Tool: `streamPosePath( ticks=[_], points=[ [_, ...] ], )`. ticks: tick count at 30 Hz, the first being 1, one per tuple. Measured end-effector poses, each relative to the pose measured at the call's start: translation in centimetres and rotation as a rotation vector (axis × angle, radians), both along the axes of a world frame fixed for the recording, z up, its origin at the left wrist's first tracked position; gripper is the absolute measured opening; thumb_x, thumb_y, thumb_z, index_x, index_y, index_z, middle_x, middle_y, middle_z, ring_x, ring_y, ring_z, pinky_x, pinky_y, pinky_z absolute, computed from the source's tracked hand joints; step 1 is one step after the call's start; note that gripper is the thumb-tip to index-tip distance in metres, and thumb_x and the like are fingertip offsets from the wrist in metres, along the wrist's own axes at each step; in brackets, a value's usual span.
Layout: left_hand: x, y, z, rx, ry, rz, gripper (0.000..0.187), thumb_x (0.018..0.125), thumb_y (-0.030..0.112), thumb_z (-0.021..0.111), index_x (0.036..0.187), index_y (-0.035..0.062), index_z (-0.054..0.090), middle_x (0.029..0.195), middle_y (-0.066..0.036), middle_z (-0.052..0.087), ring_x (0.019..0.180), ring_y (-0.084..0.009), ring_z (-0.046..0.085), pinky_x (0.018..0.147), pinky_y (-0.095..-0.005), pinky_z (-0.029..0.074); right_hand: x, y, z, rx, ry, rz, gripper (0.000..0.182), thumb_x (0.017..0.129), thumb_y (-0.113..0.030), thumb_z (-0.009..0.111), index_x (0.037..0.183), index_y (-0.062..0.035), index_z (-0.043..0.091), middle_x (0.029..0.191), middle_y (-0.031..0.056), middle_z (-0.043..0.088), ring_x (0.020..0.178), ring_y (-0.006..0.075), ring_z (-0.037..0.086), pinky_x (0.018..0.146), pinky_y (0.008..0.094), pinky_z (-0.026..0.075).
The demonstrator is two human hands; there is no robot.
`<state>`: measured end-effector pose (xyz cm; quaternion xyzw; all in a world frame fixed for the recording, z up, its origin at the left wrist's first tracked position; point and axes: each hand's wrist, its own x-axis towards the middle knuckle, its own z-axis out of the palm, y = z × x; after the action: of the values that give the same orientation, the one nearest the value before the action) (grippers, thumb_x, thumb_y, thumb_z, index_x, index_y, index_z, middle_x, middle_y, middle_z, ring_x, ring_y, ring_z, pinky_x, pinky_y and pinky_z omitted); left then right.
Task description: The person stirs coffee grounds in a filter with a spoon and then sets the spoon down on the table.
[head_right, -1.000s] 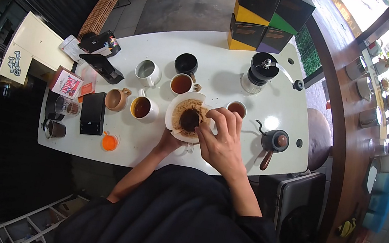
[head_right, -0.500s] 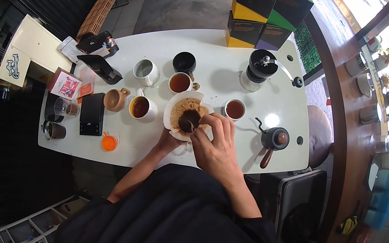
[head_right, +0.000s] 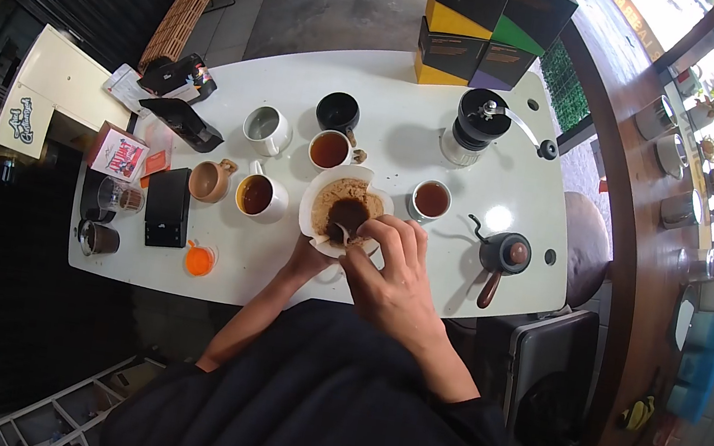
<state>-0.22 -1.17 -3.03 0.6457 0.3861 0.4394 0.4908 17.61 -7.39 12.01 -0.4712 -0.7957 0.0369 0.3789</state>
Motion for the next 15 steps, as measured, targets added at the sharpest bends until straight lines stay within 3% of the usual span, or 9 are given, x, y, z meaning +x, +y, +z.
streamPosePath(
  ticks=[6, 8, 15],
  points=[
    [-0.1, 0.1, -0.3, 0.047, -0.034, -0.025, 0.065, 0.072, 0.017, 0.093, 0.128, 0.0041, 0.062, 0.121, -0.009, 0.071, 0.111, -0.0237, 0.069, 0.096, -0.0381, 0.056, 0.4, 1.3, -1.5, -0.048, -0.002, -0.029, 0.017, 0.080, -0.006, 0.076, 0.095, -0.0039, 0.068, 0.119, 0.0125, 0.056, 0.118, 0.0326, 0.055, 0.102, 0.0512, 0.041],
    [-0.3, 0.1, -0.3, -0.053, -0.032, -0.109, 0.075, 0.076, 0.011, 0.090, 0.141, 0.0069, 0.053, 0.135, -0.008, 0.063, 0.124, -0.0221, 0.062, 0.107, -0.0389, 0.051, 0.5, 1.6, -1.6, -0.057, -0.002, -0.038, 0.015, 0.082, -0.007, 0.076, 0.095, -0.0034, 0.069, 0.119, 0.0124, 0.056, 0.118, 0.0323, 0.055, 0.103, 0.0507, 0.041],
    [-0.3, 0.1, -0.3, -0.093, -0.050, -0.113, 0.077, 0.078, 0.011, 0.090, 0.143, 0.0069, 0.050, 0.138, -0.008, 0.061, 0.126, -0.0220, 0.061, 0.108, -0.0387, 0.051, 0.7, 2.4, -1.1, -0.022, -0.030, -0.049, 0.014, 0.086, -0.011, 0.075, 0.096, -0.0024, 0.070, 0.119, 0.0113, 0.056, 0.118, 0.0312, 0.054, 0.103, 0.0510, 0.040]
  ],
)
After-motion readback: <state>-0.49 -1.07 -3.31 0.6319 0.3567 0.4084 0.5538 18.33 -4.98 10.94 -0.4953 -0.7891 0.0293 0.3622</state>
